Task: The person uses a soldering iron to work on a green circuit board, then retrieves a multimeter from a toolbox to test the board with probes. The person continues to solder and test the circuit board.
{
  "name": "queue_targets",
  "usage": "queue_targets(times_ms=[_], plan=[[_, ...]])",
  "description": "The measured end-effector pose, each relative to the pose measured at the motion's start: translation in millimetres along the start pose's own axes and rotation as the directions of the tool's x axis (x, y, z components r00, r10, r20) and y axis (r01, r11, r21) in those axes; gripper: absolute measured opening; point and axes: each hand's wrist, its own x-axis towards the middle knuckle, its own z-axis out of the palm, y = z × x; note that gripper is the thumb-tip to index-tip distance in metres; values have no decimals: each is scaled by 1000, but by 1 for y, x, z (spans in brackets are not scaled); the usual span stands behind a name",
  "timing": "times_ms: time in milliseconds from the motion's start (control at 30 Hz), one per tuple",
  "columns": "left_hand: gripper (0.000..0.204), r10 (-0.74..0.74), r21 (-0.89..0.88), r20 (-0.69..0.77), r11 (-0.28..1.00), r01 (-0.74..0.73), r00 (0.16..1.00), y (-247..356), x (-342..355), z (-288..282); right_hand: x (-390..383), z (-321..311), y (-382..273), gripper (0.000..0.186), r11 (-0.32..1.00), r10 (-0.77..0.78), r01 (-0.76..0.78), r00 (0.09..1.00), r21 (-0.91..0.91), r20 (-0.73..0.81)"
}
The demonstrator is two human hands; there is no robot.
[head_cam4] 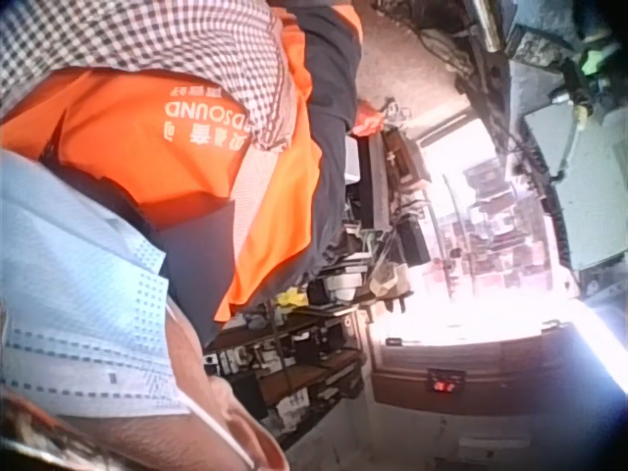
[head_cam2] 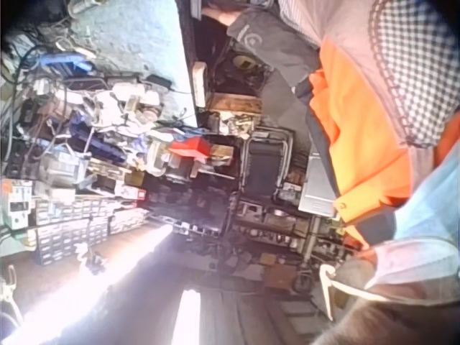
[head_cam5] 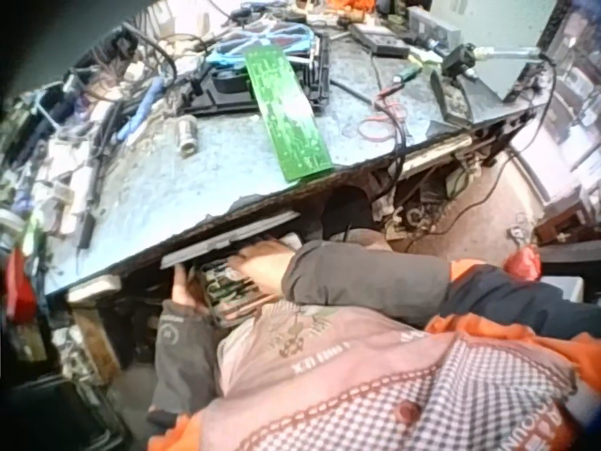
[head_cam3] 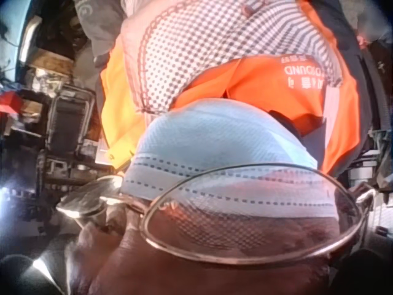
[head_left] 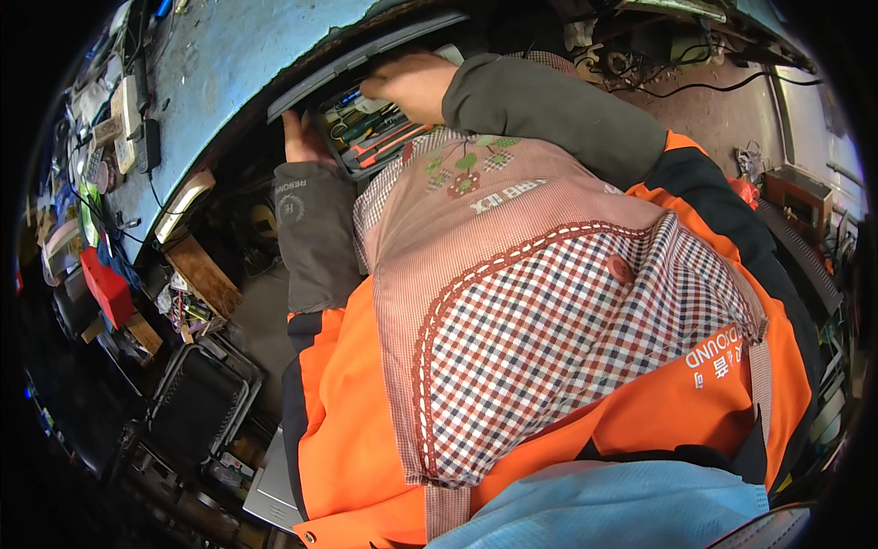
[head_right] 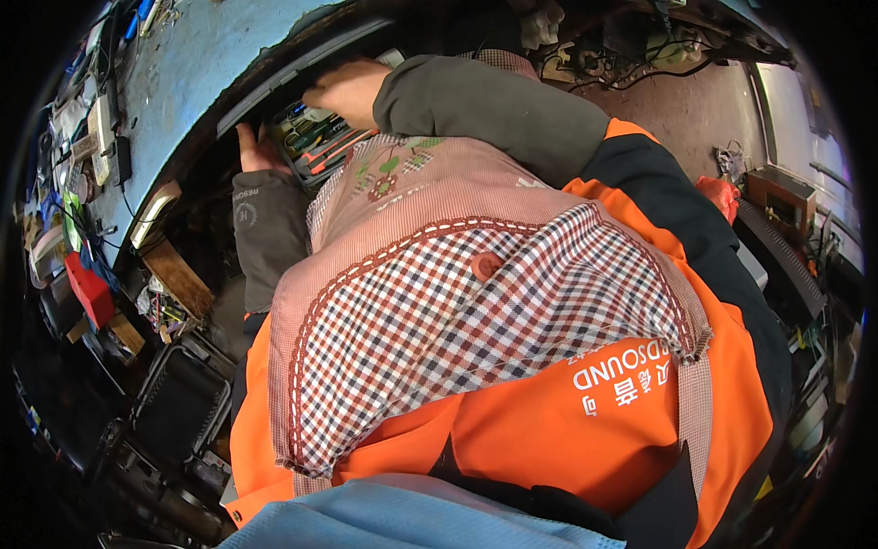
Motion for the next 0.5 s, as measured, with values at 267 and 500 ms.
queue_targets(times_ms=[267, 500], plan=[[99, -25, -74, 47, 997, 28, 999, -9, 12, -12, -19, -7, 13, 62, 994, 110, -109, 993, -22, 42], [97, -31, -83, 85, 996, 38, 996, -8, 15, -3, -14, -5, 0, 47, 974, -144, 156, 986, -164, 86]])
